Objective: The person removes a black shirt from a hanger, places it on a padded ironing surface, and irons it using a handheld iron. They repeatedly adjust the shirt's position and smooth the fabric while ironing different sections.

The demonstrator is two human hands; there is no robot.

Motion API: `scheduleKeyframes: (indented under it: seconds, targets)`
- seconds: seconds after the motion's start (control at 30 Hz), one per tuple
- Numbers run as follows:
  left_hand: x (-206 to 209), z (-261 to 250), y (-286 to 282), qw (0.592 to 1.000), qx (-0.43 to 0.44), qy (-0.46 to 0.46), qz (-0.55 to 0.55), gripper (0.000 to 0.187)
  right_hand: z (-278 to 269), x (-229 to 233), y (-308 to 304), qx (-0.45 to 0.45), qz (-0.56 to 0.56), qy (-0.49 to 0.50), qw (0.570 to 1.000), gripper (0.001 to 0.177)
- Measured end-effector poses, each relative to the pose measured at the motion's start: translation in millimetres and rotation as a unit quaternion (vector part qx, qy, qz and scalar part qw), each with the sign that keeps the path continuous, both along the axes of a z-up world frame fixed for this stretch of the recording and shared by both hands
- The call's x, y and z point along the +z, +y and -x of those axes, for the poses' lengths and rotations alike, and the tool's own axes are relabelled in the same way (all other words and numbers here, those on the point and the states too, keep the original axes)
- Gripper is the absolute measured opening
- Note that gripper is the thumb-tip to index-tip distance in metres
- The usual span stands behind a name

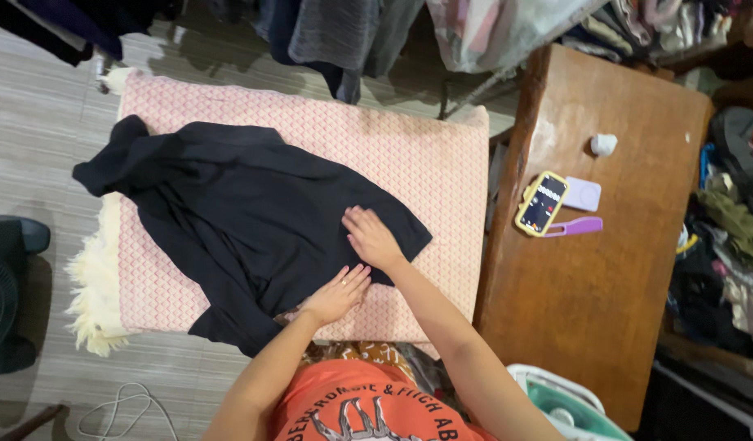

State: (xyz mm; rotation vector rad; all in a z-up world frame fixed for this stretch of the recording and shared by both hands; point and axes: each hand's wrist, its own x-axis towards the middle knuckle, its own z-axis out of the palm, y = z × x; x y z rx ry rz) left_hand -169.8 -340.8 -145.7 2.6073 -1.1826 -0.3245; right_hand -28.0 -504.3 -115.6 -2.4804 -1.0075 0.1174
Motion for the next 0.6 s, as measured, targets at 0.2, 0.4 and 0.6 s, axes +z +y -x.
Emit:
scheduleKeyframes:
  seconds: [0.2, 0.4, 0.6]
  targets:
    - [8.5, 4.4, -1.1, 0.997, 0.065, -0.016, 0.022, 0.05, -54.9, 11.8, -2.4, -0.15, 0.04, -0.054, 0.986, 0.056]
    - [3.8, 1.6, -12.8, 0.994, 0.064, -0.084, 0.031, 0.032, -92.7, -6.5, 3.8, -0.279, -0.004, 0.029, 0.96, 0.024]
    - [-6.5, -0.8, -27.5, 0.997, 0.068, -0.034, 0.019, 0.018, -107.2, -42.0, 4.9, -0.237, 0.046, -0.104, 0.965, 0.021]
